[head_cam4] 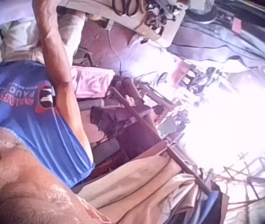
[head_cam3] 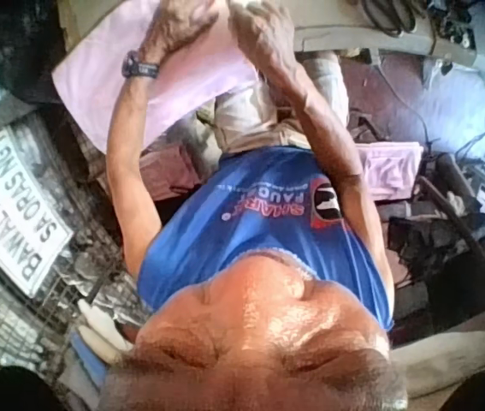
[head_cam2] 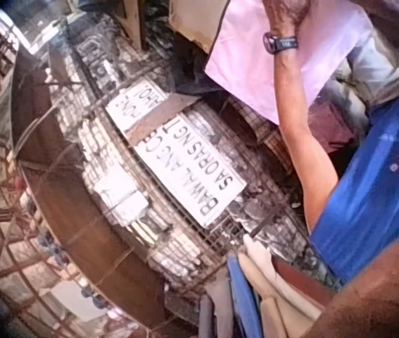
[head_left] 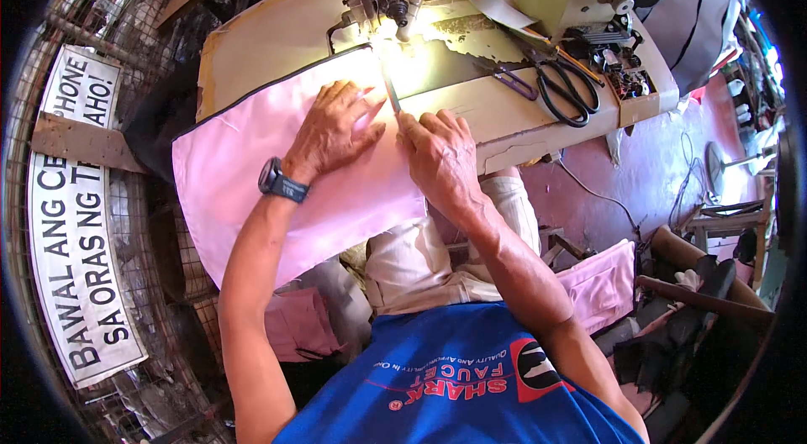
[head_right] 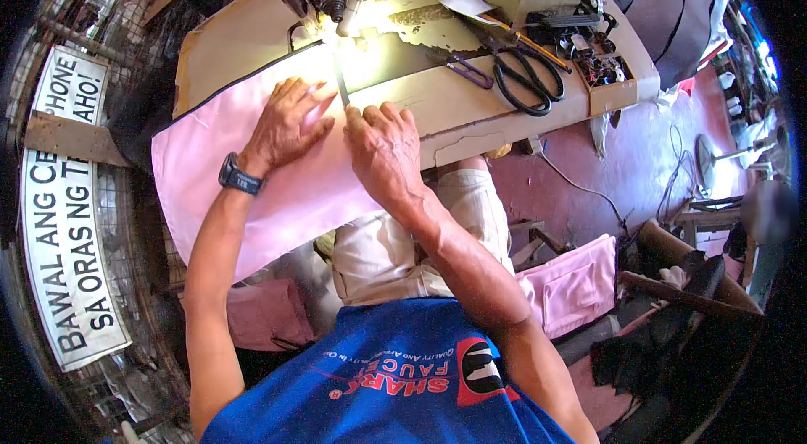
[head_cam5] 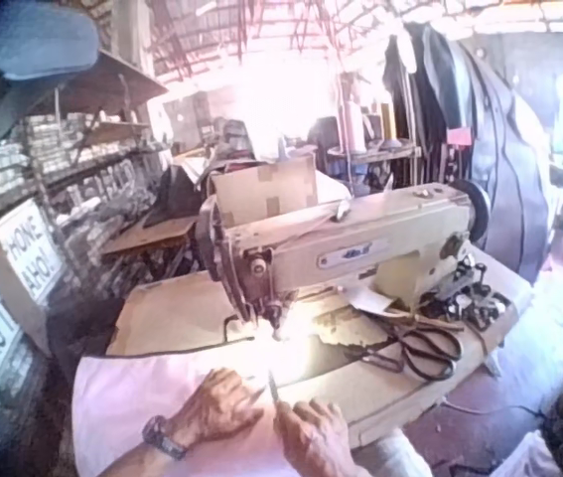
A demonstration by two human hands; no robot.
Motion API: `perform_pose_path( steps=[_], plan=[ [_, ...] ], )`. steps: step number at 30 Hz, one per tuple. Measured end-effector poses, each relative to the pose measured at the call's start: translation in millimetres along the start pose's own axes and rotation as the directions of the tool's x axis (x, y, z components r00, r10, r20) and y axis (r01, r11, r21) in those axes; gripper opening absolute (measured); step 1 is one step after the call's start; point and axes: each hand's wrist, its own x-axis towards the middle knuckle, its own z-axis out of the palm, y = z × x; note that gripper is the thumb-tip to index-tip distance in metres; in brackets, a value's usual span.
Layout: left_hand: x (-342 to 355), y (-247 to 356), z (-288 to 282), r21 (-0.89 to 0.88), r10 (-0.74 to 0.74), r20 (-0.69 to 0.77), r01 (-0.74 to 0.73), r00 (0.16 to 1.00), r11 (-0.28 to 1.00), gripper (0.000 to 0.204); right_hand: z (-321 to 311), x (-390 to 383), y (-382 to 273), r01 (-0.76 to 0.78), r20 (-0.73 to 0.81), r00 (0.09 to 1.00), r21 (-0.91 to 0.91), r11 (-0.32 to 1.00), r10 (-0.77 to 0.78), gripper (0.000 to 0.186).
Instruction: The person is using an industrial sewing machine to sew a pink leather or fabric component, possibly for a bag.
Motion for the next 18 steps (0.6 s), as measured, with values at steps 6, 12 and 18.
perform_pose_path(
  steps=[6, 12, 18],
  plan=[
    [4, 3, 7, -0.051, -0.053, -0.06, 0.05, 0.997, 0.997, 0.037, -9, 3, 4, 0.041, 0.112, 0.993, -0.082, 0.996, -0.031, 0.02],
    [9, -1, 0, -0.052, -0.018, -0.053, 0.016, 0.998, 0.999, 0.04, -15, 6, -2, 0.059, 0.174, 0.984, -0.133, 0.989, -0.035, 0.028],
    [5, -5, 0, -0.086, -0.002, 0.016, 0.004, 1.0, 0.996, 0.039, -21, -5, -7, 0.146, 0.262, 0.961, -0.192, 0.97, -0.092, 0.052]
  ],
)
